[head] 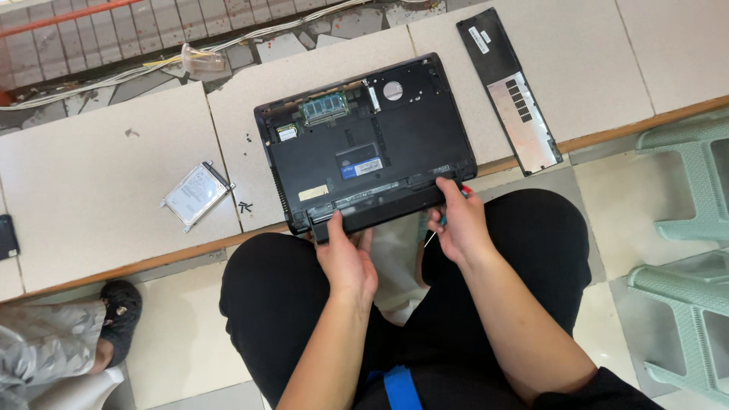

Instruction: The person removes a hard drive and a battery from a laptop. They then use a screwdriver to remove several screws from the bottom case of the laptop.

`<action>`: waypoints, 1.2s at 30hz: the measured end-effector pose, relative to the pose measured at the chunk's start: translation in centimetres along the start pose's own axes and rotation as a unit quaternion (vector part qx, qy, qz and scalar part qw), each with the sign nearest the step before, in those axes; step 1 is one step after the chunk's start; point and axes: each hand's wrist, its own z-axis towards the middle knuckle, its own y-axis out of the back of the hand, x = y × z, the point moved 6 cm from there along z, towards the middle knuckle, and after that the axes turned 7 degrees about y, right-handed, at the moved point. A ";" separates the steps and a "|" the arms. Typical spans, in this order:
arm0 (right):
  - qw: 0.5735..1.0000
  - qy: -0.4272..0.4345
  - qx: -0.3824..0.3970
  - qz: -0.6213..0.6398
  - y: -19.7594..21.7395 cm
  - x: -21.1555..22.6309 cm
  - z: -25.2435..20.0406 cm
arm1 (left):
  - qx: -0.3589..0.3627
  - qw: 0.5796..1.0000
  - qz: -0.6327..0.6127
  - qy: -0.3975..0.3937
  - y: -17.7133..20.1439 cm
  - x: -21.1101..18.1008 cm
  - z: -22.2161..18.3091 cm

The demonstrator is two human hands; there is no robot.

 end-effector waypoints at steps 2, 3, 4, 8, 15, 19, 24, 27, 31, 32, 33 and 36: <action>1.000 -0.007 0.002 0.001 0.5 -0.6 0.4 | 0.011 1.000 -0.017 0.008 0.2 0.1 1.0; 1.000 -0.014 0.005 0.002 0.8 -1.0 0.5 | 0.022 0.999 -0.034 0.015 0.3 0.2 1.5; 1.000 -0.015 0.003 0.001 1.0 -1.2 0.7 | 0.020 0.999 -0.034 0.016 0.5 0.3 1.6; 0.998 -0.038 -0.003 0.042 1.8 -2.1 1.1 | 0.047 0.995 -0.077 0.038 0.8 0.6 2.2; 0.993 -0.056 0.043 0.098 3.4 -3.1 1.7 | 0.068 0.987 -0.125 0.070 1.9 1.5 2.3; 0.991 -0.031 0.069 0.112 3.2 -1.7 0.0 | 0.083 0.985 -0.136 0.067 2.6 1.7 2.6; 0.978 0.046 0.151 0.134 2.2 -0.4 -0.7 | 0.183 0.972 -0.149 0.004 1.7 0.1 1.7; 0.969 0.076 0.185 0.147 1.1 0.9 -1.8 | 0.234 0.960 -0.152 -0.018 1.4 -0.5 1.0; 0.961 0.099 0.215 0.143 0.4 2.3 -3.0 | 0.276 0.949 -0.148 -0.032 1.1 -1.2 0.6; 0.956 0.111 0.228 0.150 0.2 2.5 -3.2 | 0.298 0.942 -0.151 -0.035 0.9 -1.5 0.4; 0.950 0.123 0.240 0.157 0.0 2.8 -3.3 | 0.319 0.934 -0.154 -0.037 0.8 -1.8 0.1; 0.935 0.135 0.268 0.188 -0.4 2.8 -3.4 | 0.348 0.923 -0.159 -0.033 0.8 -2.2 -0.2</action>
